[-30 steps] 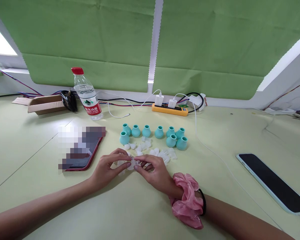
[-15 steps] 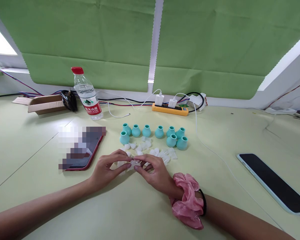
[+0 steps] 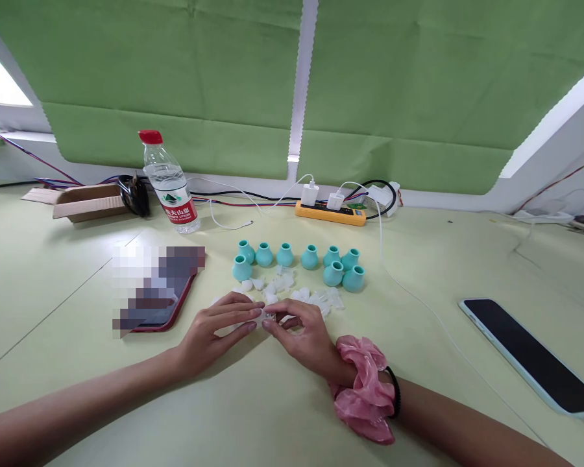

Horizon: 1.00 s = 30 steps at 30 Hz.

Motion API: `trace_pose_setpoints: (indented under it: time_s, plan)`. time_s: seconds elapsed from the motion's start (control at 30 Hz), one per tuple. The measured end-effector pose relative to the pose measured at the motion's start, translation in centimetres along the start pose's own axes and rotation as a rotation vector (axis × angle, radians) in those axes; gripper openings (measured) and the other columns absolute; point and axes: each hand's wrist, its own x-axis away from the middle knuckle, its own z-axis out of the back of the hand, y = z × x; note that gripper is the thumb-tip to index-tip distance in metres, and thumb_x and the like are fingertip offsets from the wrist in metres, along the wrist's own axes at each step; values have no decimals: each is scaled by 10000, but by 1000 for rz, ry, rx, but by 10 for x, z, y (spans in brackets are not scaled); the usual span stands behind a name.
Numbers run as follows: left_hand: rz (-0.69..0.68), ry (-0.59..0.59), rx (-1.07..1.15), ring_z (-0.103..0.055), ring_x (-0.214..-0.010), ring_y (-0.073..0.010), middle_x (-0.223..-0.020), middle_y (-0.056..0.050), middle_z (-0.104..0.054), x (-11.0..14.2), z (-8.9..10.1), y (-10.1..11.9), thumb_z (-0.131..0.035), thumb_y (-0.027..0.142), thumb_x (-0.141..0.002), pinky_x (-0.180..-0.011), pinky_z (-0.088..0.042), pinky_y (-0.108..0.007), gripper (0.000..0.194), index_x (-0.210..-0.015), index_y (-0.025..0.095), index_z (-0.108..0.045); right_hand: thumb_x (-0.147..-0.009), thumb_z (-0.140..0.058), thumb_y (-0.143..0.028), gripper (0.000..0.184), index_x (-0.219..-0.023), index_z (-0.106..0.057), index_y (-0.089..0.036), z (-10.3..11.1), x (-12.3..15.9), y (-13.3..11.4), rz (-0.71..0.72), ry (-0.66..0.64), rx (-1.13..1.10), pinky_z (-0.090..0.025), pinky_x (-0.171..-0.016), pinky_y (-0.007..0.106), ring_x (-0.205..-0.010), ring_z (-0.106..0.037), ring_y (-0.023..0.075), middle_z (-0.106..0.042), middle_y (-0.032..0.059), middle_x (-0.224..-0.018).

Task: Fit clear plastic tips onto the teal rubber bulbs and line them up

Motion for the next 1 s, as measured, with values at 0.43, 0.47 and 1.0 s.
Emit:
trace_pose_setpoints:
  time_s: [0.43, 0.47, 1.0]
  plan:
    - [189, -28, 111, -559, -819, -152, -878, -72, -626, -4, 3, 12, -532, 138, -767, -722, -471, -288, 64, -788, 143, -592, -719, -590, -155, 147, -858, -596, -203, 1, 2, -2, 311, -31, 84, -519, -597, 244, -714, -593, 130, -626, 27, -788]
    - [242, -28, 129, -566, -804, -148, -860, -68, -625, -4, 2, 14, -534, 155, -767, -719, -472, -283, 53, -767, 143, -586, -721, -587, -150, 151, -862, -595, -203, 1, 2, -3, 333, -37, 88, -520, -603, 245, -721, -595, 130, -626, 28, -791]
    - [158, -58, -12, -591, -819, -127, -910, -40, -629, 1, 1, 15, -564, 154, -739, -729, -471, -221, 267, -1001, 171, -517, -724, -571, -74, 219, -890, -571, -218, 5, 2, -4, 525, -76, 131, -503, -673, 250, -780, -580, 127, -609, 40, -833]
